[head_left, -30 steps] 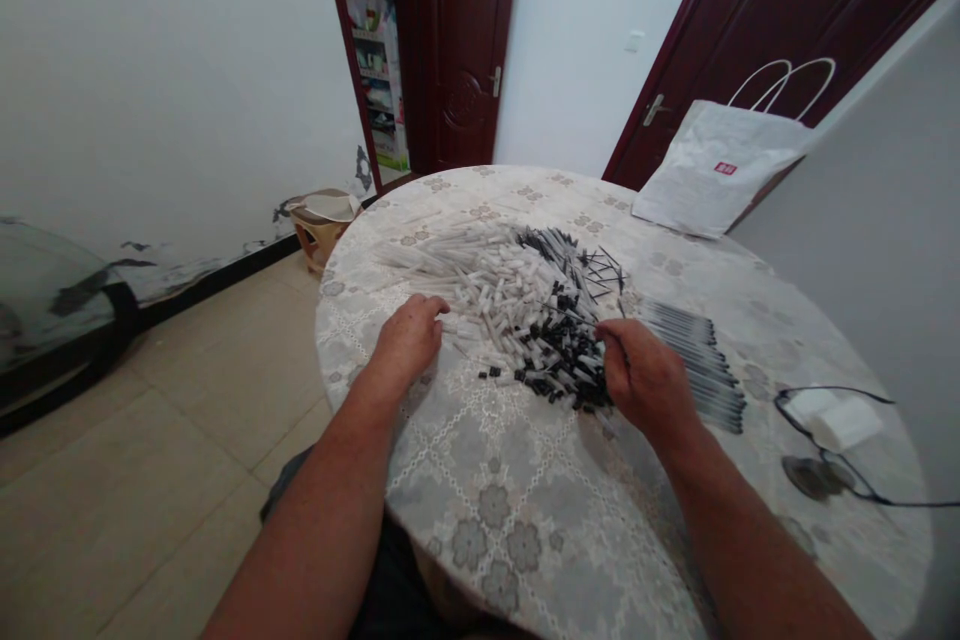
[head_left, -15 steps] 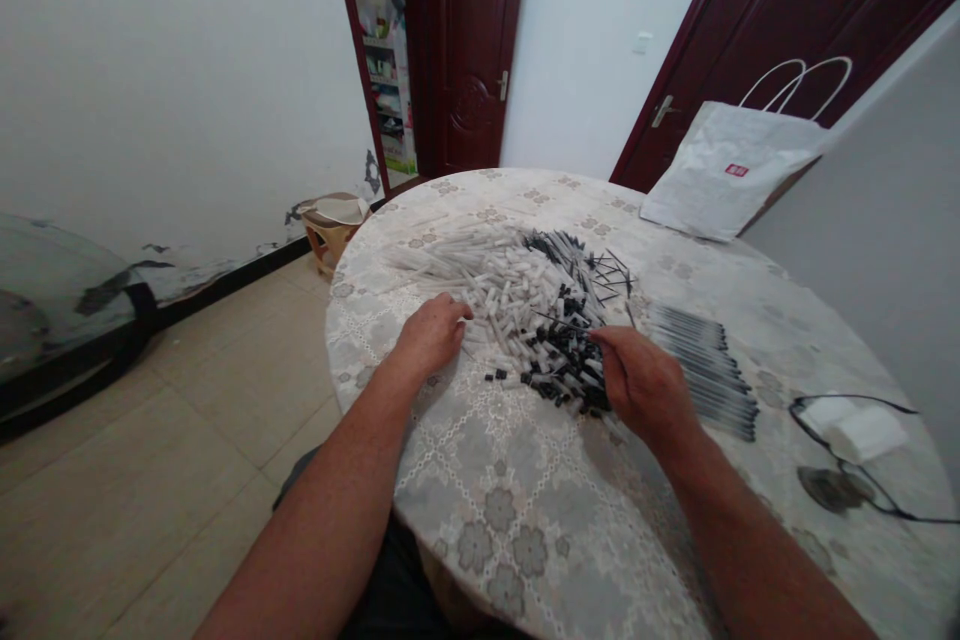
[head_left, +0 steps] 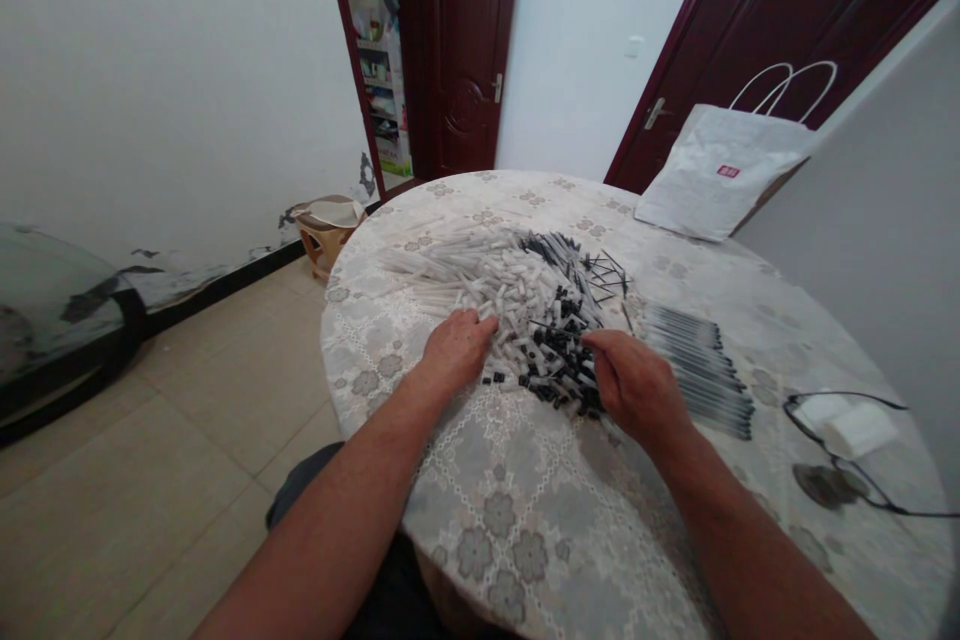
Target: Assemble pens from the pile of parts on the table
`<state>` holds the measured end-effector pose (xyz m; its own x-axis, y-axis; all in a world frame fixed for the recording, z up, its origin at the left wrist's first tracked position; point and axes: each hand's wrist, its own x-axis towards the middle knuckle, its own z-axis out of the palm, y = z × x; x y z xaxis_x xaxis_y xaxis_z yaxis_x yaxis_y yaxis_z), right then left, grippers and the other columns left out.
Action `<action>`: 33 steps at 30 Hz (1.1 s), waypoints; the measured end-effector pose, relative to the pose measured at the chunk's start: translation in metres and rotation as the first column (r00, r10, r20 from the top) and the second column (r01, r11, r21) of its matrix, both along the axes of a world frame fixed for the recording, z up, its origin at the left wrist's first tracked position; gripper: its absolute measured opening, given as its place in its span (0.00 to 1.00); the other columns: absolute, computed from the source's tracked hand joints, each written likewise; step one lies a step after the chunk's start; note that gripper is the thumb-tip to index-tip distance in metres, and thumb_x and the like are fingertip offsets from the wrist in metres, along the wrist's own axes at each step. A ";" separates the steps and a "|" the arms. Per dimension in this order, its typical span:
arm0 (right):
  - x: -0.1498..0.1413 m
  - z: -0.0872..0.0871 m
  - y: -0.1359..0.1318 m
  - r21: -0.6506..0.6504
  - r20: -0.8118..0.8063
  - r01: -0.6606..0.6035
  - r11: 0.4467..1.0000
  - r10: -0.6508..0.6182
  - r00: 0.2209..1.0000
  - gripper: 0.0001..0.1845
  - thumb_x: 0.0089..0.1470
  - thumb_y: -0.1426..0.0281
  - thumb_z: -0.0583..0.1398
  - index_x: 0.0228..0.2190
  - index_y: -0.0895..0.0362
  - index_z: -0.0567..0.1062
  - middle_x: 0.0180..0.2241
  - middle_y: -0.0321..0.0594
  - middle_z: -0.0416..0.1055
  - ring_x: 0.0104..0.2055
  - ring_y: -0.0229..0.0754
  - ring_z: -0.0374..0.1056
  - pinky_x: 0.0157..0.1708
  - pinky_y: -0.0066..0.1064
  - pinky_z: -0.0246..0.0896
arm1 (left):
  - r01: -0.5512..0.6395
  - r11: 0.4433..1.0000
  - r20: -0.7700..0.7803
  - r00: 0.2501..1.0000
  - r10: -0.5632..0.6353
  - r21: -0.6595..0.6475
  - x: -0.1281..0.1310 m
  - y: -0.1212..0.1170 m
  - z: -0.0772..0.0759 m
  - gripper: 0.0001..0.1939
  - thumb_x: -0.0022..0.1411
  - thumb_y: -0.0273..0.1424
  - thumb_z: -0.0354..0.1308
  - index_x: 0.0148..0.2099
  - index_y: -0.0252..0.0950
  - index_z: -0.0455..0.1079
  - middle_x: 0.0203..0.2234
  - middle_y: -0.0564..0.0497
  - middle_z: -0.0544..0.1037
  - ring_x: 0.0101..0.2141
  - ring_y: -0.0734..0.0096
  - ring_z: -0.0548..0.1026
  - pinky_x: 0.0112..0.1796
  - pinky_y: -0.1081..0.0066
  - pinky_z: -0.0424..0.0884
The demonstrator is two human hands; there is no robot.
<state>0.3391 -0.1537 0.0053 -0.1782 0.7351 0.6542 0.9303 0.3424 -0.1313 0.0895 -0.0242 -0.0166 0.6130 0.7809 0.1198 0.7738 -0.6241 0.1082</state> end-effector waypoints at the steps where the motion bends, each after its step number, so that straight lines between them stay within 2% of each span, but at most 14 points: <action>1: 0.000 0.000 0.000 -0.002 -0.002 -0.003 1.000 0.003 1.000 0.13 0.65 0.76 0.54 0.47 0.56 0.75 0.43 0.47 0.80 0.45 0.49 0.77 0.47 0.40 0.72 | 0.004 1.000 0.011 1.000 -0.004 -0.008 -0.001 -0.002 0.001 0.16 0.67 0.25 0.50 0.51 0.41 0.75 0.40 0.42 0.75 0.44 0.54 0.73 0.42 0.63 0.67; 6: 0.001 -0.002 0.000 -0.006 0.007 -0.008 1.000 0.008 1.000 0.13 0.64 0.76 0.54 0.47 0.56 0.75 0.44 0.47 0.80 0.45 0.49 0.77 0.46 0.41 0.72 | 0.023 0.996 0.115 0.993 -0.013 -0.085 -0.009 -0.017 0.002 0.15 0.68 0.26 0.51 0.50 0.42 0.75 0.38 0.42 0.76 0.44 0.54 0.74 0.44 0.62 0.68; 11: -0.001 -0.001 0.001 -0.002 0.014 -0.023 1.000 0.023 1.000 0.12 0.65 0.75 0.55 0.46 0.56 0.75 0.41 0.47 0.80 0.43 0.48 0.77 0.46 0.40 0.72 | 0.016 0.996 0.244 0.970 0.007 -0.093 -0.012 -0.022 -0.001 0.15 0.70 0.29 0.50 0.53 0.43 0.75 0.40 0.43 0.78 0.45 0.54 0.75 0.46 0.62 0.68; 16: -0.005 0.001 0.000 0.018 0.007 -0.026 1.000 0.025 1.000 0.11 0.66 0.73 0.56 0.46 0.57 0.76 0.40 0.47 0.80 0.41 0.48 0.77 0.44 0.39 0.73 | -0.053 0.989 0.436 0.894 0.108 -0.136 -0.010 -0.018 -0.002 0.17 0.71 0.32 0.50 0.56 0.43 0.74 0.38 0.45 0.81 0.40 0.56 0.77 0.45 0.63 0.69; 19: -0.007 0.002 -0.001 0.036 -0.001 -0.034 0.999 0.034 0.999 0.11 0.66 0.73 0.56 0.46 0.57 0.76 0.40 0.47 0.81 0.42 0.48 0.77 0.45 0.39 0.73 | -0.033 0.984 0.529 0.839 0.122 -0.176 -0.009 -0.016 -0.004 0.17 0.71 0.33 0.50 0.57 0.44 0.74 0.34 0.49 0.82 0.37 0.60 0.78 0.44 0.65 0.71; 23: -0.008 0.003 -0.002 0.023 -0.032 -0.047 0.999 0.048 0.998 0.11 0.65 0.73 0.56 0.46 0.56 0.76 0.40 0.46 0.80 0.42 0.47 0.77 0.45 0.38 0.73 | 0.033 0.981 0.684 0.721 0.111 -0.193 -0.007 -0.017 -0.005 0.16 0.70 0.34 0.52 0.56 0.42 0.76 0.41 0.47 0.83 0.41 0.60 0.80 0.48 0.63 0.71; 26: -0.009 0.003 -0.004 0.013 -0.065 -0.057 0.998 0.058 0.996 0.11 0.65 0.73 0.56 0.46 0.55 0.76 0.39 0.45 0.80 0.41 0.46 0.77 0.44 0.38 0.73 | 0.036 0.964 0.787 0.586 0.194 -0.264 -0.003 -0.019 -0.001 0.16 0.68 0.34 0.56 0.54 0.42 0.78 0.42 0.47 0.83 0.42 0.60 0.80 0.49 0.62 0.73; 30: -0.012 0.003 -0.005 0.030 -0.075 -0.080 0.996 0.082 0.994 0.11 0.63 0.74 0.56 0.44 0.55 0.76 0.38 0.45 0.80 0.40 0.46 0.77 0.42 0.38 0.73 | 0.153 0.872 0.848 0.360 0.388 -0.464 0.002 -0.022 0.010 0.15 0.66 0.36 0.58 0.52 0.38 0.78 0.37 0.46 0.83 0.36 0.62 0.81 0.38 0.65 0.77; 33: -0.015 0.003 -0.007 0.058 -0.089 -0.097 0.994 0.101 0.991 0.11 0.62 0.75 0.56 0.43 0.54 0.76 0.36 0.44 0.80 0.38 0.46 0.77 0.41 0.37 0.73 | 0.241 0.806 0.838 0.228 0.495 -0.541 0.004 -0.024 0.014 0.10 0.62 0.36 0.63 0.43 0.36 0.76 0.34 0.46 0.82 0.37 0.61 0.82 0.36 0.67 0.77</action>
